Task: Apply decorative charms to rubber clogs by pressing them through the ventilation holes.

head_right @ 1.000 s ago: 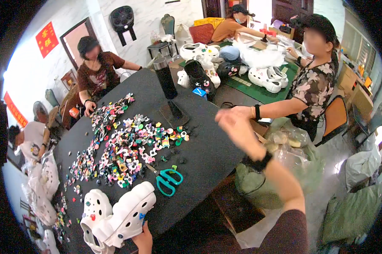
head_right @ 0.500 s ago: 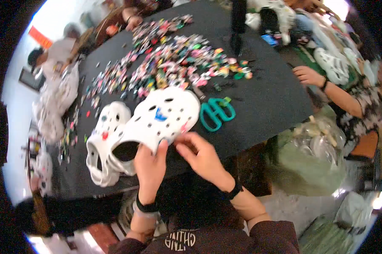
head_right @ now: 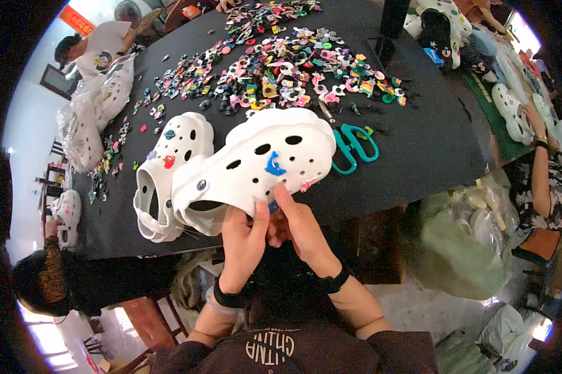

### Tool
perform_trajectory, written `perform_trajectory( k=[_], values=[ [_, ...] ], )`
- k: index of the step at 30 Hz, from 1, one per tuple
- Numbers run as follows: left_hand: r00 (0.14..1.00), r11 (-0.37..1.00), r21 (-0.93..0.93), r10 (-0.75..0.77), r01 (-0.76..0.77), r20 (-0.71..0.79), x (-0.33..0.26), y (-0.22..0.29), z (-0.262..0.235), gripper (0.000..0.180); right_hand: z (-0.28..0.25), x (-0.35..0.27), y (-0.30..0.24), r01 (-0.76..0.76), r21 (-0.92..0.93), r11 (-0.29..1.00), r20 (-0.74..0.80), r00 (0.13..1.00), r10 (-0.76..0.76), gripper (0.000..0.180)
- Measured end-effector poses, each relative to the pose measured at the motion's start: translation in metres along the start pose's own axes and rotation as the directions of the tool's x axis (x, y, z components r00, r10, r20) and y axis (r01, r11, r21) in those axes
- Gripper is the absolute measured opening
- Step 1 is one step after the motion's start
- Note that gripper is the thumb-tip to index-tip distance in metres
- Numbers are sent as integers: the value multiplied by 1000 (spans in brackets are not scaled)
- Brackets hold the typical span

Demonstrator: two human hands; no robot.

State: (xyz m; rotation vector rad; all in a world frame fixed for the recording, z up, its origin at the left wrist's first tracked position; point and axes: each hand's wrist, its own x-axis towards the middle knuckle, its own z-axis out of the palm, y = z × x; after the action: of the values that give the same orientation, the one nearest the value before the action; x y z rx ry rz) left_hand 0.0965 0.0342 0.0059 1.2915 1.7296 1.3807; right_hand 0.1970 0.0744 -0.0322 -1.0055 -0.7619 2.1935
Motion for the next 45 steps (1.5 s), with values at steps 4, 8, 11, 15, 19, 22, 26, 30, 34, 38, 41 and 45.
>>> perform_trajectory(
  k=[4, 8, 11, 15, 19, 22, 26, 30, 34, 38, 41, 45],
  values=[
    [990, 988, -71, -137, 138, 26, -6, -13, 4, 21, 1, -3, 10, 23, -6, 1000, 7, 1000, -23, 51],
    [958, 957, -108, -279, 271, -63, -9, -20, 13, 21, -8, -4, 12, -1, 60, 998, 77, 997, -3, 38],
    [978, 987, 159, 20, 13, -207, -8, -21, 18, 21, -8, -4, 18, 59, 66, 996, 55, 996, -63, 30],
    [979, 982, 189, 31, 8, -203, -5, -17, 16, 24, -4, -8, 31, 279, -3, 960, 64, 958, -278, 26],
    [988, 975, 214, 86, -57, -131, -4, -15, 12, 25, -11, -12, 28, 298, -198, 934, 29, 954, -298, 20],
    [993, 968, 226, 116, -108, -25, -3, -17, 4, 25, -22, -21, 13, 238, -348, 907, 21, 969, -246, 19],
    [985, 960, 242, 113, -142, 129, 5, -19, -6, 23, -31, -34, 0, 319, -343, 884, -59, 931, -359, 16],
    [981, 936, 294, 192, -191, 27, 10, -6, -7, 21, -35, -34, -6, 408, -350, 843, -139, 868, -478, 18],
    [932, 958, 47, 285, -282, -223, 10, 15, -16, 14, -35, -35, -14, 578, -272, 770, -97, 779, -619, 31],
    [914, 856, -459, 38, -238, -403, 14, 33, -31, 25, -25, -41, -26, 587, -302, 751, -108, 762, -639, 32],
    [964, 798, -594, -65, -105, -258, 15, 41, -41, 39, -13, -45, -33, 620, -321, 716, -19, 752, -659, 28],
    [973, 756, -648, -207, 93, -102, 12, 35, -33, 38, 3, -42, -31, 756, -385, 530, 123, 611, -782, 20]
  ],
)
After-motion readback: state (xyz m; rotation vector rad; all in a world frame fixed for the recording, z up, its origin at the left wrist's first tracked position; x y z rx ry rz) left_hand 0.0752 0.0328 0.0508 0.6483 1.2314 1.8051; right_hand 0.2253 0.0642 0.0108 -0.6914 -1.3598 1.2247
